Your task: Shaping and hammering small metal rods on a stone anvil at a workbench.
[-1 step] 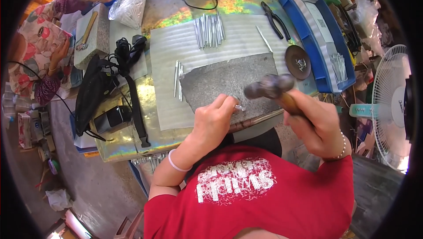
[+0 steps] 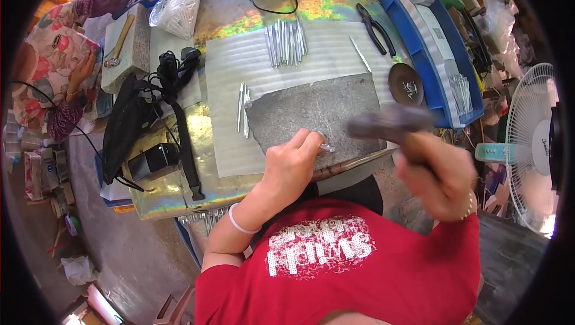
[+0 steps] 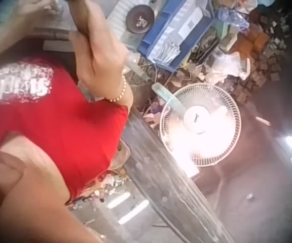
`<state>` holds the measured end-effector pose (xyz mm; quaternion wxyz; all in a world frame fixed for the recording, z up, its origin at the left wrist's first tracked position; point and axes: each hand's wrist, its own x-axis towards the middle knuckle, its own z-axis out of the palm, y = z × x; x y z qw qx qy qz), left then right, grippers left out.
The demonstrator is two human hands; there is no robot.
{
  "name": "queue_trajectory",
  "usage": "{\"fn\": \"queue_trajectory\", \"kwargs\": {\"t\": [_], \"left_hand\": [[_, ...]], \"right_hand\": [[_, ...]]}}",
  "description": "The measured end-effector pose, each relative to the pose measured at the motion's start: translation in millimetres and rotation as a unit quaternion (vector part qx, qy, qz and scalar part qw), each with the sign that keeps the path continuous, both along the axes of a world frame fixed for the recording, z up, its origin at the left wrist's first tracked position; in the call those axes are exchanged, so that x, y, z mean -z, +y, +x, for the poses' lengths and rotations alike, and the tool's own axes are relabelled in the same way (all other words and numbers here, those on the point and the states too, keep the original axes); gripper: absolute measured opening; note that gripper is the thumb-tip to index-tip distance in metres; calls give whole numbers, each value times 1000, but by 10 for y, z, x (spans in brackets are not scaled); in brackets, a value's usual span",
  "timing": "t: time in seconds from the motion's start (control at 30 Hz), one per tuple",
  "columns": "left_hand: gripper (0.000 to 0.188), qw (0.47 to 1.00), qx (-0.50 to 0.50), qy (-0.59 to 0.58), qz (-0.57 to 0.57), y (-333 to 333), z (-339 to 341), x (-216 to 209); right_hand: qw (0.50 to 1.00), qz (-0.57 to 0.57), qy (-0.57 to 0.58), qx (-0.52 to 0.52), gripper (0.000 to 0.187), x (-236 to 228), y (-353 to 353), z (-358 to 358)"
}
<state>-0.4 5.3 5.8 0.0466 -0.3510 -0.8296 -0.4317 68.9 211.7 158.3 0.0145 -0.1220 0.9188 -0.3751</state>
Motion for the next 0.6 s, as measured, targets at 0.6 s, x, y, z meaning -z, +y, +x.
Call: {"fn": "queue_trajectory", "kwargs": {"t": [0.6], "left_hand": [[15,645,44,-578,498,-360,-27,-368]], "right_hand": [[985,156,41,57,42,1116,-30,-323]]}}
